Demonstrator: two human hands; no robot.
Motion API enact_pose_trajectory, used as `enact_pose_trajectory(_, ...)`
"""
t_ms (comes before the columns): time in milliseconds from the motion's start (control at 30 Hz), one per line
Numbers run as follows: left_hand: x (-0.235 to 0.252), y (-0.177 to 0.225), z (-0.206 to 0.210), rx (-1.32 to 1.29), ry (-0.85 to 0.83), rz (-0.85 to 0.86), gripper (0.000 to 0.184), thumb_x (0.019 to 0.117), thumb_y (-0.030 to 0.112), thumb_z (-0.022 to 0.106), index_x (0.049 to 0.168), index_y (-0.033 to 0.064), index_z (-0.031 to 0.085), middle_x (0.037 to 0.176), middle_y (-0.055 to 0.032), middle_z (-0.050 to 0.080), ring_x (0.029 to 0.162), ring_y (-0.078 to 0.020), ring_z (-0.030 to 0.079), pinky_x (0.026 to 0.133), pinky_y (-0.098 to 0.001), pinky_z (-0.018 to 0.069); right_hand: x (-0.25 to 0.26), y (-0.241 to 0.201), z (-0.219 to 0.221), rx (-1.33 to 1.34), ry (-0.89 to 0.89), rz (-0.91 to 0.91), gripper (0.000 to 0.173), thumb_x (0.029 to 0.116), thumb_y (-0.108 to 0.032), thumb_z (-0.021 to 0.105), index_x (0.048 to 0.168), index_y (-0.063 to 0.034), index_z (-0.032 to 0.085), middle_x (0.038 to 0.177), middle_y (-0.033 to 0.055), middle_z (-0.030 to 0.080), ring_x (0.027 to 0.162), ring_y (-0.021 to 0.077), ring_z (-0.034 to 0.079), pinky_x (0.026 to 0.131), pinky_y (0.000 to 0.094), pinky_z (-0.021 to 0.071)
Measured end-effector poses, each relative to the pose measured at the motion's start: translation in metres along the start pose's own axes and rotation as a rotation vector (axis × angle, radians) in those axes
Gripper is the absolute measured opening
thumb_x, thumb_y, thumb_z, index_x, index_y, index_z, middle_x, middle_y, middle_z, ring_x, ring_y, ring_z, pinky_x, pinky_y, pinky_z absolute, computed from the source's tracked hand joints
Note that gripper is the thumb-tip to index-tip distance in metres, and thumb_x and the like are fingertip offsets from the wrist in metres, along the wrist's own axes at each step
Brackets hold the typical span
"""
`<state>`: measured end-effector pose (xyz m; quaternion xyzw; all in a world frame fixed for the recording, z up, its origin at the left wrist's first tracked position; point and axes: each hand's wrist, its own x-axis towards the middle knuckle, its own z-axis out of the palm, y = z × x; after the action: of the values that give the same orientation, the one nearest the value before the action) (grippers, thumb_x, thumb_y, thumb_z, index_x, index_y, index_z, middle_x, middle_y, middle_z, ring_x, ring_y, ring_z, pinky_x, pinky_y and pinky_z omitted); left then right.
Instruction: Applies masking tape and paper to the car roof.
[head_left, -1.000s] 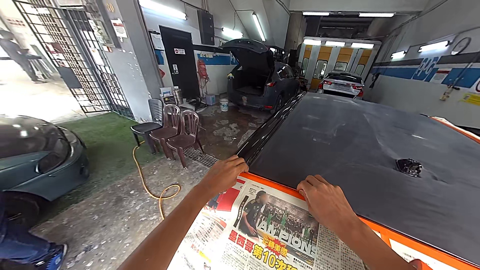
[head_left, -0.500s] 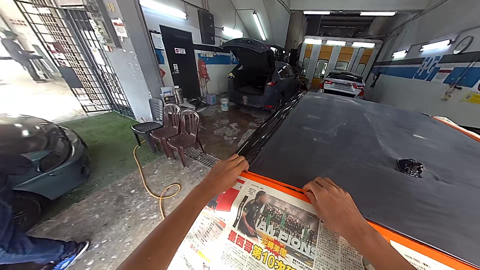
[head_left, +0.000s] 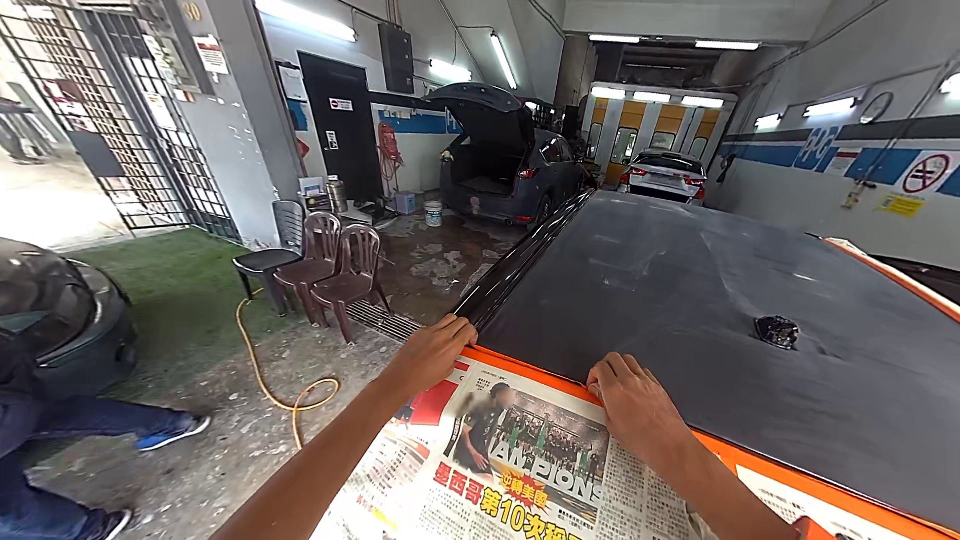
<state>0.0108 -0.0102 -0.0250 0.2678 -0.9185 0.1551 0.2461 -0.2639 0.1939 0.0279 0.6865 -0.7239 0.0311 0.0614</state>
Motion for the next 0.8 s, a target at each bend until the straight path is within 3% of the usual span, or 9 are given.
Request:
enact_pose_trajectory(167, -0.004, -0.003, 0.012, -0.023, 0.064, 0.015, 0.028, 0.0801, -0.011, 0.071, 0.1, 0.0079, 0.069, 0.101, -0.0066, 0.068, 0.096, -0.0268, 0.07, 0.072, -0.0427, 0.0605, -0.002, -0.01, 0.01, -0.072, 0.195, -0.029, 0.021, 0.1044, -0.01, 0.046, 0.112, -0.0033, 0.065, 0.111, 0.0147, 0.07, 0.11, 0.0303, 0.068, 0.085, 0.042, 0.0564)
enact_pose_trajectory(233, -0.007, -0.009, 0.022, -0.033, 0.089, 0.019, 0.029, 0.0799, -0.011, 0.068, 0.102, 0.0082, 0.07, 0.102, -0.007, 0.068, 0.097, -0.0278, 0.07, 0.073, -0.0443, 0.0605, -0.009, -0.007, 0.007, 0.049, 0.197, -0.023, 0.023, 0.107, -0.017, 0.047, 0.119, -0.0069, 0.064, 0.116, 0.0125, 0.069, 0.112, 0.0295, 0.067, 0.086, 0.0414, 0.057)
enact_pose_trajectory(333, -0.011, -0.016, 0.029, -0.043, 0.11, 0.022, 0.029, 0.0793, -0.011, 0.067, 0.101, 0.0081, 0.07, 0.105, -0.0081, 0.069, 0.1, -0.0296, 0.07, 0.072, -0.0464, 0.0607, -0.045, 0.018, -0.011, 0.139, 0.139, 0.058, 0.04, 0.1053, -0.034, 0.054, 0.143, -0.0202, 0.056, 0.13, 0.005, 0.064, 0.121, 0.0257, 0.062, 0.092, 0.0423, 0.055)
enact_pose_trajectory(400, -0.013, -0.019, 0.033, -0.047, 0.111, 0.017, 0.025, 0.083, -0.009, 0.066, 0.101, 0.0077, 0.07, 0.106, -0.0084, 0.069, 0.1, -0.0304, 0.069, 0.073, -0.0477, 0.0603, -0.09, 0.056, -0.013, 0.04, 0.287, 0.163, 0.039, 0.0982, -0.038, 0.064, 0.134, -0.0238, 0.064, 0.123, 0.0017, 0.068, 0.114, 0.0243, 0.065, 0.087, 0.0435, 0.057)
enact_pose_trajectory(500, -0.015, -0.022, 0.036, -0.058, 0.121, -0.008, 0.02, 0.0879, -0.008, 0.065, 0.101, 0.0067, 0.07, 0.105, -0.0097, 0.07, 0.1, -0.0323, 0.069, 0.074, -0.0499, 0.0596, -0.174, 0.127, -0.019, -0.041, 0.427, 0.462, 0.038, 0.0939, -0.033, 0.07, 0.127, -0.0147, 0.069, 0.121, 0.0138, 0.068, 0.11, 0.0368, 0.065, 0.081, 0.053, 0.0565)
enact_pose_trajectory(600, -0.013, -0.022, 0.039, -0.047, 0.109, -0.026, 0.019, 0.0897, -0.005, 0.065, 0.103, 0.0064, 0.07, 0.106, -0.0102, 0.07, 0.1, -0.0326, 0.069, 0.074, -0.0508, 0.0593, -0.243, 0.176, -0.022, 0.083, 0.262, 0.766, 0.059, 0.0955, -0.042, 0.067, 0.142, -0.0067, 0.058, 0.134, 0.0258, 0.06, 0.118, 0.0492, 0.06, 0.087, 0.0661, 0.0518)
enact_pose_trajectory(667, -0.012, -0.022, 0.037, -0.027, 0.079, -0.021, 0.014, 0.0941, 0.0, 0.063, 0.104, 0.0063, 0.069, 0.106, -0.0104, 0.069, 0.1, -0.0326, 0.069, 0.074, -0.0505, 0.0594, -0.265, 0.193, -0.011, 0.162, 0.226, 0.773, 0.053, 0.0987, -0.043, 0.062, 0.133, -0.0028, 0.063, 0.124, 0.0261, 0.065, 0.115, 0.049, 0.061, 0.09, 0.0673, 0.0499)
enact_pose_trajectory(733, -0.013, -0.021, 0.031, 0.013, 0.035, -0.024, 0.013, 0.0963, 0.002, 0.061, 0.106, 0.0068, 0.069, 0.107, -0.0099, 0.069, 0.101, -0.0316, 0.069, 0.075, -0.0488, 0.0598, -0.271, 0.198, -0.002, 0.172, 0.291, 0.697, 0.03, 0.102, -0.027, 0.059, 0.113, -0.0019, 0.073, 0.108, 0.0226, 0.071, 0.107, 0.0458, 0.066, 0.09, 0.0638, 0.0513)
enact_pose_trajectory(800, -0.011, -0.018, 0.024, 0.047, 0.001, -0.026, 0.014, 0.0964, 0.001, 0.061, 0.107, 0.0064, 0.069, 0.108, -0.0105, 0.069, 0.103, -0.0313, 0.069, 0.078, -0.0478, 0.06, -0.277, 0.2, -0.009, 0.182, 0.368, 0.606, 0.025, 0.1025, -0.019, 0.059, 0.106, 0.0006, 0.073, 0.104, 0.0235, 0.071, 0.104, 0.0458, 0.067, 0.091, 0.0628, 0.0512)
